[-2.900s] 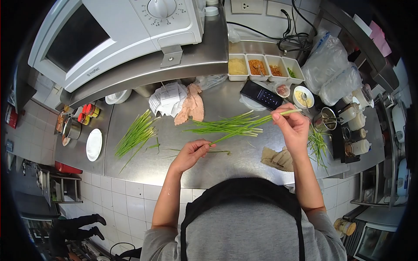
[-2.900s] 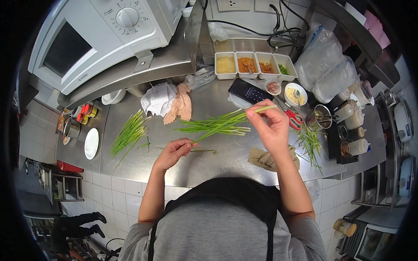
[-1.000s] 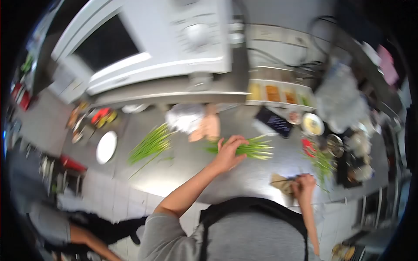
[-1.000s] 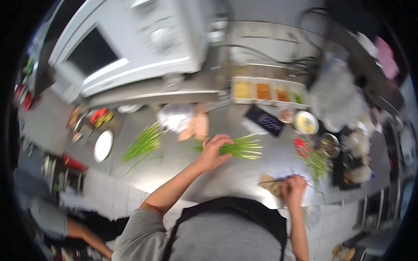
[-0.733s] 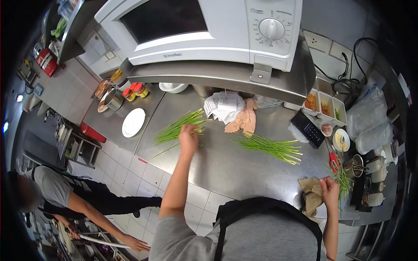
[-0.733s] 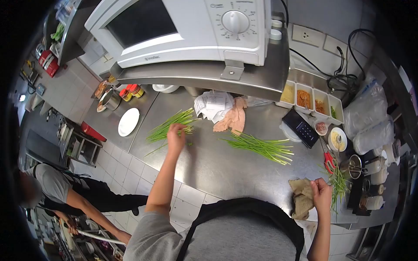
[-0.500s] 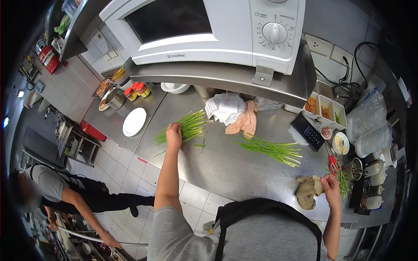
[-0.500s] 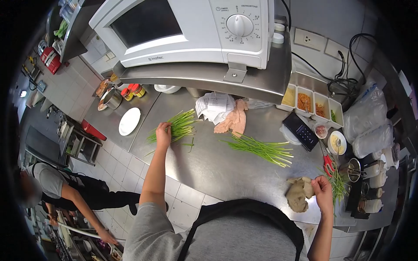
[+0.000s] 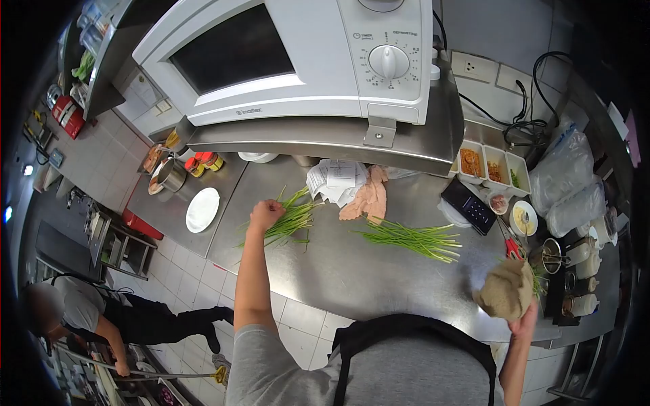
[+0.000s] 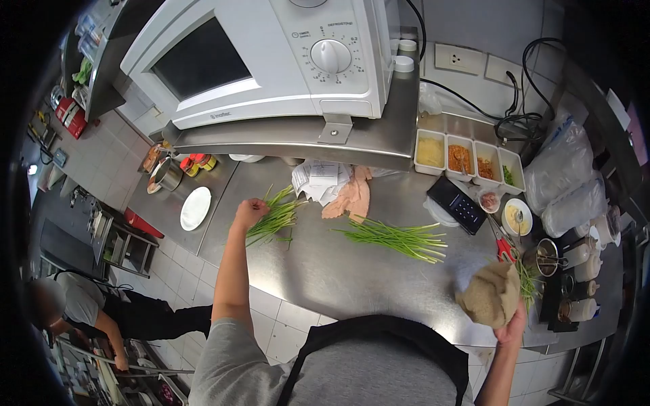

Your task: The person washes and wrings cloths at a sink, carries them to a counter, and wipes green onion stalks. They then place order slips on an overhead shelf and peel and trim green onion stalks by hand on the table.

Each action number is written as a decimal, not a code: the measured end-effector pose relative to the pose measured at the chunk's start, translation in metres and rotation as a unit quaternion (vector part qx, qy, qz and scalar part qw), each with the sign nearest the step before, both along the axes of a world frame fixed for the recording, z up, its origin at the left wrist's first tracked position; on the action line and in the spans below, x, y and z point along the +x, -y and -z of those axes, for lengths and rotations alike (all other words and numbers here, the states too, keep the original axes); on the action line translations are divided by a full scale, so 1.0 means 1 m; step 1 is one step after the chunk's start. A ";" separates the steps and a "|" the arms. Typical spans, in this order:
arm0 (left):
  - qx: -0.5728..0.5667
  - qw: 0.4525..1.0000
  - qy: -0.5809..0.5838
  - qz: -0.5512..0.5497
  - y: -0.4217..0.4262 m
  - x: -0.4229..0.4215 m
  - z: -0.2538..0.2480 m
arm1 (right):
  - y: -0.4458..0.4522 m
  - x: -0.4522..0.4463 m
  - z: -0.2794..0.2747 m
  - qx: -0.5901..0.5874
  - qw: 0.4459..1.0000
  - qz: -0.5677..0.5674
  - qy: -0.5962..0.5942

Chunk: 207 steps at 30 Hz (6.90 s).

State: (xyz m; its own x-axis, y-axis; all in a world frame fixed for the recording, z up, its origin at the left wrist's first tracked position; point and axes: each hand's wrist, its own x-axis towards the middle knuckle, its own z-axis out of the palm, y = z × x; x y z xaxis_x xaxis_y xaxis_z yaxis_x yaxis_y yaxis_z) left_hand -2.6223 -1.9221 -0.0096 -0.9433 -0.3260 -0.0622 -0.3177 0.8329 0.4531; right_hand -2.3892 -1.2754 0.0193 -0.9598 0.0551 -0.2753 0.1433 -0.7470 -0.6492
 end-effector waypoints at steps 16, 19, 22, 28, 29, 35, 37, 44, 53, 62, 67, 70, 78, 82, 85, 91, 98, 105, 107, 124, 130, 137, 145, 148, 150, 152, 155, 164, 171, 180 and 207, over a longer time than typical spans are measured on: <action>-0.131 0.975 -0.124 0.128 -0.030 0.016 0.029 | 0.031 0.003 0.018 -0.059 0.995 -0.076 0.032; -0.125 0.986 -0.087 0.064 -0.036 0.015 0.018 | 0.031 0.009 0.028 -0.061 0.995 -0.070 0.029; -0.144 0.986 -0.071 0.052 -0.039 0.016 0.016 | 0.031 0.011 0.035 -0.057 0.995 -0.072 0.028; -0.164 0.985 -0.015 0.045 -0.040 0.015 0.004 | 0.028 0.008 0.031 -0.049 0.996 -0.069 0.021; -0.163 0.986 -0.020 0.035 -0.040 0.014 0.002 | 0.029 0.006 0.031 -0.047 0.996 -0.071 0.021; 0.090 0.994 -0.023 0.053 -0.006 0.002 0.002 | 0.041 0.006 0.037 -0.051 0.994 -0.092 0.024; -0.053 0.997 -0.053 0.025 -0.011 0.008 -0.003 | 0.040 0.010 0.038 -0.050 0.994 -0.092 0.028; -0.191 0.963 -0.093 0.165 -0.053 0.025 -0.009 | 0.034 0.035 0.046 -0.033 0.996 -0.080 0.028; -0.041 0.987 -0.096 0.124 -0.047 0.022 -0.002 | 0.047 0.009 0.044 -0.018 0.995 -0.093 0.005; 0.211 0.955 -0.138 0.159 -0.047 0.024 -0.024 | 0.066 -0.006 0.047 -0.005 0.987 -0.161 -0.014; 0.430 0.868 -0.070 0.238 -0.136 0.052 -0.078 | 0.092 -0.041 0.043 0.130 0.936 -0.280 -0.170; 0.510 0.813 -0.002 0.281 -0.197 0.071 -0.090 | 0.122 -0.071 0.015 0.067 0.938 -0.320 -0.119; 0.519 0.769 -0.011 0.373 -0.310 0.115 -0.089 | 0.167 -0.098 -0.034 0.320 0.904 -0.062 -0.275; 0.544 0.761 0.008 0.353 -0.314 0.122 -0.094 | 0.140 -0.113 -0.035 0.188 0.943 0.007 -0.275; 0.558 0.752 0.010 0.350 -0.314 0.121 -0.095 | 0.126 -0.111 -0.047 -0.110 0.989 0.013 -0.093; 0.574 0.741 0.003 0.348 -0.326 0.116 -0.093 | 0.153 -0.093 -0.051 0.238 0.954 -0.072 -0.166; 0.567 0.750 0.015 0.340 -0.326 0.117 -0.095 | 0.125 -0.114 -0.061 0.183 0.970 0.075 -0.144; 0.560 0.757 -0.035 0.336 -0.331 0.112 -0.085 | 0.152 -0.097 -0.049 0.344 0.919 -0.047 -0.186; 0.577 0.745 -0.012 0.333 -0.333 0.114 -0.091 | 0.144 -0.102 -0.062 0.304 0.938 -0.014 -0.168; 0.683 0.706 -0.004 0.187 -0.342 0.089 -0.086 | 0.141 -0.107 -0.072 0.338 0.903 -0.230 -0.133; 0.733 0.663 -0.032 0.148 -0.315 0.065 -0.107 | 0.112 -0.051 -0.010 0.554 0.636 -0.490 -0.221; 0.683 0.697 0.012 0.219 -0.319 0.074 -0.126 | 0.079 -0.038 -0.080 0.903 0.372 -0.179 -0.116; 0.535 0.778 -0.010 0.328 -0.337 0.100 -0.129 | 0.140 -0.104 -0.103 0.507 0.822 0.011 -0.258; 0.524 0.770 -0.040 0.363 -0.333 0.099 -0.118 | 0.144 -0.111 -0.099 0.429 0.865 -0.014 -0.260; 0.532 0.773 -0.039 0.344 -0.328 0.097 -0.106 | 0.136 -0.113 -0.096 0.491 0.830 0.014 -0.264; 0.532 0.778 -0.032 0.332 -0.324 0.098 -0.098 | 0.125 -0.113 -0.096 0.527 0.808 0.046 -0.259; 0.525 0.792 -0.010 0.312 -0.316 0.099 -0.091 | 0.109 -0.111 -0.100 0.514 0.827 0.070 -0.218; 0.618 0.733 -0.062 0.277 -0.336 0.104 -0.060 | 0.128 -0.108 -0.068 0.283 0.956 -0.003 -0.080; 0.596 0.718 0.026 0.359 -0.332 0.103 -0.068 | 0.141 -0.102 -0.074 0.539 0.808 0.118 -0.206; 0.540 0.749 0.037 0.382 -0.322 0.103 -0.073 | 0.129 -0.115 -0.070 0.744 0.537 0.073 -0.390; 0.524 0.803 0.041 0.281 -0.265 0.068 -0.025 | 0.147 -0.122 -0.033 0.388 0.907 0.004 -0.162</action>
State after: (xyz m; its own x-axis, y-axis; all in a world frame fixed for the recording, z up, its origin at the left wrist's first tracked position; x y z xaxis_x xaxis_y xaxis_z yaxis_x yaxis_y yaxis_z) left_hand -2.5548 -1.6570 0.0157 -0.9017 0.4221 -0.0941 -0.0897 0.0304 0.9955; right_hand -2.5114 -1.4220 0.0523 -0.9821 0.1184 0.1467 -0.1531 -0.0463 -0.9871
